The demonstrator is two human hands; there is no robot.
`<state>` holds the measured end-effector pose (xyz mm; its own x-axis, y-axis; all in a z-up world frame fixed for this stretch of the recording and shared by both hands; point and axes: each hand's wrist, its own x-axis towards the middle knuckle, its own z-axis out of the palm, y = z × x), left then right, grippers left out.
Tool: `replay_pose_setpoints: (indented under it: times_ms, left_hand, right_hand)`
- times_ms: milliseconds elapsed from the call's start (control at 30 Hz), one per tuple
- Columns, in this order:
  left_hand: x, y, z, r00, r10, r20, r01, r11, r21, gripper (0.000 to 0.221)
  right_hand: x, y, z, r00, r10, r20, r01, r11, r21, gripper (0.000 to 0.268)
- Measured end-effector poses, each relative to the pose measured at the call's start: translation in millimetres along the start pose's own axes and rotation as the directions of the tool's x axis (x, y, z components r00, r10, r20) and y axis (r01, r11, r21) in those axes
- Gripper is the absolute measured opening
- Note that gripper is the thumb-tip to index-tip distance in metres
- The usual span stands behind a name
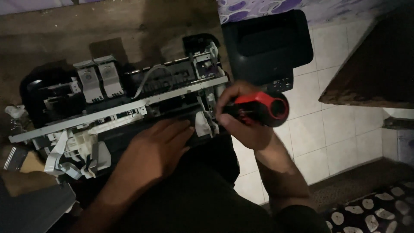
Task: Disassembling a printer by removing the scanner assembly and unscrewing internal components at a repair bench.
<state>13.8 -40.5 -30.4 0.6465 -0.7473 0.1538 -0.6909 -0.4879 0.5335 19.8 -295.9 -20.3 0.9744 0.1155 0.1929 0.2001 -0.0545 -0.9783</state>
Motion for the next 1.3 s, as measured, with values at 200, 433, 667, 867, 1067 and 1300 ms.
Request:
replay_pose_setpoints:
  times_ms: [200, 433, 667, 867, 1067, 1300]
  left_hand:
    - [2, 0, -2, 1.000, -0.021, -0.010, 0.021, 1.000, 0.005, 0.038]
    - [11, 7, -17, 0.986, -0.110, 0.129, 0.118, 0.991, -0.060, 0.038]
    - [8, 4, -14, 0.993, -0.065, 0.098, 0.074, 0.993, -0.093, 0.036]
    - [12, 12, -24, 0.988, -0.113, 0.106, 0.128, 0.980, -0.149, 0.037]
    - [9, 10, -23, 0.993, -0.080, 0.085, 0.095, 0.977, -0.191, 0.038]
    - [8, 13, -26, 0.997, -0.058, 0.042, 0.066, 0.977, -0.201, 0.034]
  right_hand:
    - [7, 0, 1, 0.995, 0.069, 0.070, -0.069, 0.998, -0.002, 0.017]
    - [8, 6, 2, 0.997, 0.056, 0.056, -0.054, 0.998, -0.039, 0.010]
    - [12, 3, 1, 0.995, 0.055, 0.085, -0.050, 0.997, -0.055, 0.009]
    - [13, -1, 5, 0.993, 0.088, 0.077, -0.086, 0.996, -0.033, 0.010]
    - [15, -12, -2, 0.993, -0.065, 0.096, 0.066, 0.998, -0.003, 0.032]
    - [11, -26, 4, 0.998, -0.058, 0.027, 0.061, 0.992, -0.115, 0.028]
